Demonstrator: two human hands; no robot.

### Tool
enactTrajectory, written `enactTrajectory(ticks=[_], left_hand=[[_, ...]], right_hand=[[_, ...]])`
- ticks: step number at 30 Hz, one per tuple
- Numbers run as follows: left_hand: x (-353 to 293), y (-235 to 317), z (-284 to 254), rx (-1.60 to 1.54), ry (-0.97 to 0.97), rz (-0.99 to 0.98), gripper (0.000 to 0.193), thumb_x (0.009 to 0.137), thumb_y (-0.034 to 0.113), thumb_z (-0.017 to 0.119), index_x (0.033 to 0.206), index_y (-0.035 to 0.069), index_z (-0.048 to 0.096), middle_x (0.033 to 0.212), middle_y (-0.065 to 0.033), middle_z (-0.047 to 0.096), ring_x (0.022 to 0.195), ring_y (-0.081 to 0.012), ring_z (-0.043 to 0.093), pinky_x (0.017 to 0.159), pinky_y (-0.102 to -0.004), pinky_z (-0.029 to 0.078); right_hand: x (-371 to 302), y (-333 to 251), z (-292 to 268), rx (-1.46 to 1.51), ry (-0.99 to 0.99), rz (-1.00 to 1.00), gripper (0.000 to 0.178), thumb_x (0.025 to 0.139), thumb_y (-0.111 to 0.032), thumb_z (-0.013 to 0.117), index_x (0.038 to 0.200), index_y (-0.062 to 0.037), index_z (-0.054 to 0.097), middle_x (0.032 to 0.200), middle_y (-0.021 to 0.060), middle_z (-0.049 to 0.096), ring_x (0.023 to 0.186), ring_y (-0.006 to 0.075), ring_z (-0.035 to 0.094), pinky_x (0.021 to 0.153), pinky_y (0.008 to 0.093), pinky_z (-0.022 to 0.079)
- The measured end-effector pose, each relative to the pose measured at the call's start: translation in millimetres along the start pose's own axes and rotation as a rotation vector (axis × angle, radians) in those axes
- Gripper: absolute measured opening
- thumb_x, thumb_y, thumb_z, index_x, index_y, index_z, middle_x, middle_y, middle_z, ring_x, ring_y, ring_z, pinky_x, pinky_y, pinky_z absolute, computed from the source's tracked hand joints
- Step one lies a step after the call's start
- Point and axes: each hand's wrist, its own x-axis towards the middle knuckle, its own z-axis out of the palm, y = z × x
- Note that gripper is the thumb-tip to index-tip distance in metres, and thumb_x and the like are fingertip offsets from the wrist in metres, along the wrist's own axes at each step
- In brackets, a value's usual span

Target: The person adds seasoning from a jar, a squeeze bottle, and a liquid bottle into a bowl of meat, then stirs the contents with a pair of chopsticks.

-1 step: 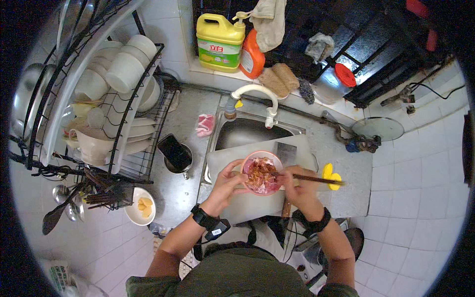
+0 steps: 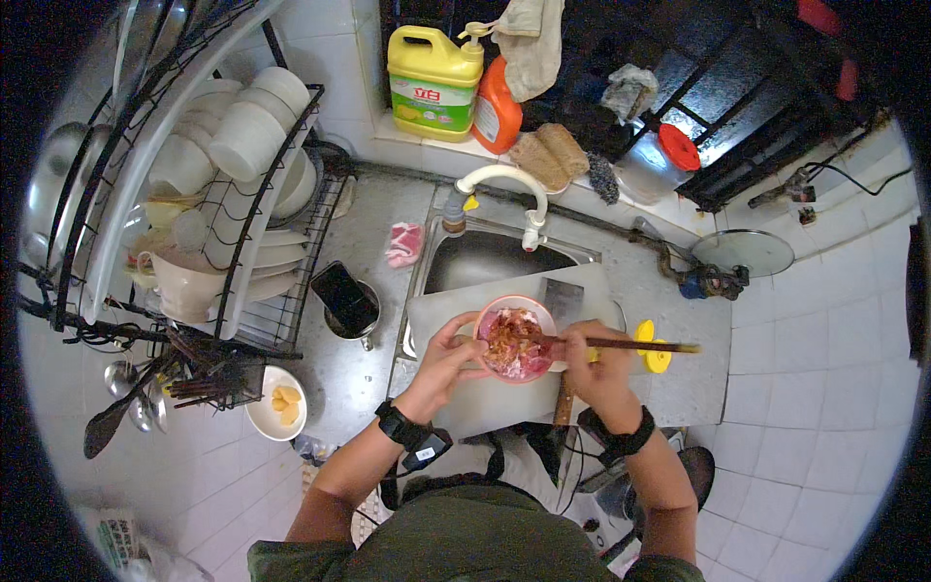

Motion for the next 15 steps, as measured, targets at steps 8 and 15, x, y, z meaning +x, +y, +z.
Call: enactTrajectory(ticks=[8,15], left_hand=[[4.4,-8.1,-8.9,0.003,-0.029,0.032,0.046,0.08,0.008,0.059,0.123,0.013,0.046,0.093,-0.0042,0.06,0.086,-0.0143,0.061,0.073,-0.0356,0.055],[2.6,-6.4,-8.8,-0.035,-0.038,0.036,0.048,0.079,0.007,0.057,0.125,0.01,0.044,0.099,-0.0078,0.059,0.086,-0.0174,0.062,0.072,-0.0362,0.056]], right_hand=[[1.8,6.1,-10.1,-0.153,-0.094,0.009,0.008,0.084,-0.006,0.055,0.079,-0.0014,0.059,0.064,0.0085,0.061,0.059,0.0159,0.063,0.052,0.0269,0.048],[-5.2,13.5,0.4,-0.104,-0.108,-0.129,0.012,0.088,-0.005,0.05,0.081,0.0011,0.057,0.071,0.0081,0.061,0.061,0.0135,0.062,0.055,0.026,0.049]])
